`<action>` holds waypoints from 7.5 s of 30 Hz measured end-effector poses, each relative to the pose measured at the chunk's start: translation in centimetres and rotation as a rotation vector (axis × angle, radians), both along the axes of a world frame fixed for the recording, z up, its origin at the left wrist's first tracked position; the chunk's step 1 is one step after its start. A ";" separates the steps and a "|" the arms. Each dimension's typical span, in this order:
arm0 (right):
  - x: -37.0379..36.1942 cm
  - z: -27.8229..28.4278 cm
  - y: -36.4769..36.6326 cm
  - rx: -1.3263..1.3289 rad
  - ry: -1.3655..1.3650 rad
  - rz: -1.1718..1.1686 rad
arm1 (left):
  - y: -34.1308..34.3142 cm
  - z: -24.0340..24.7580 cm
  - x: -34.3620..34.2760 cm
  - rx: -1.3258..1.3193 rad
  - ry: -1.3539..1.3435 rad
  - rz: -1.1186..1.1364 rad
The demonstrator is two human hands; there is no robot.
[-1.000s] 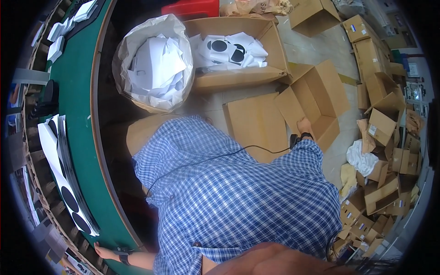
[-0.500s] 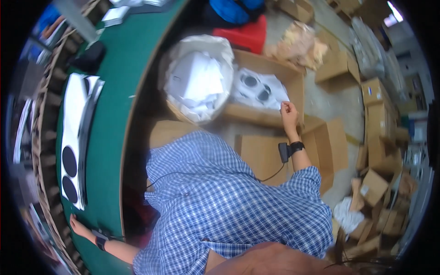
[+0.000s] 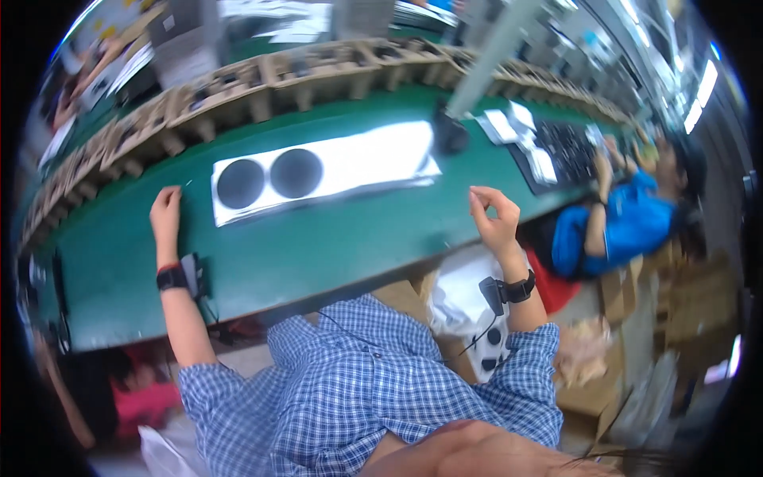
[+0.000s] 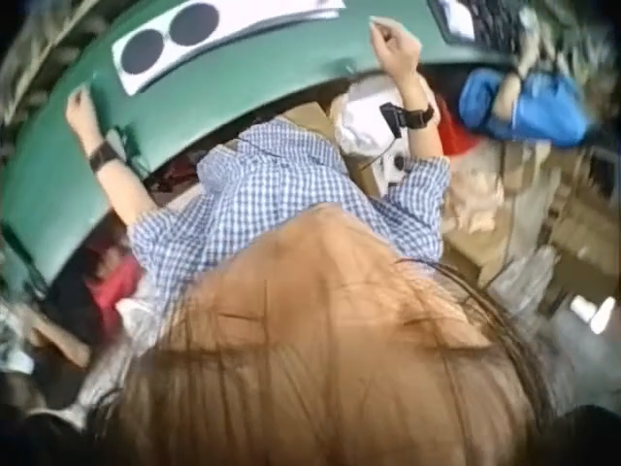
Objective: The person applies adhesive pads to the base of electronic stands by hand, taking the pads from a packing sheet and pressing them onto the stands.
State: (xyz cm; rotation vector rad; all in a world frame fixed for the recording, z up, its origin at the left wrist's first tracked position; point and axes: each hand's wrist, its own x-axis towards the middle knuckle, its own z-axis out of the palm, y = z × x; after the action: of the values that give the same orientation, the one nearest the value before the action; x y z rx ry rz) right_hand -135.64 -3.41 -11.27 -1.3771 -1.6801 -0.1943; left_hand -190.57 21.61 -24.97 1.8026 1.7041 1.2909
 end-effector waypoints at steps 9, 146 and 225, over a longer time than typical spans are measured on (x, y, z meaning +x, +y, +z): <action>-11.8 4.7 17.8 -0.381 -0.209 0.455 | -2.1 3.8 2.0 0.055 -0.044 0.052; -22.0 10.6 16.5 -0.447 -0.332 0.473 | -3.0 8.6 -1.5 0.004 0.458 -0.621; -29.8 9.1 17.5 0.479 -0.439 0.768 | -3.3 9.7 -4.0 0.029 0.496 -0.586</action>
State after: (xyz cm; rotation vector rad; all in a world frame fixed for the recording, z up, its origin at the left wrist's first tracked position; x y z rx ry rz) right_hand -165.45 14.05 -2.19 -0.2923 -2.2163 -0.4364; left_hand -194.58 18.36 -15.29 2.5288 1.1881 0.6584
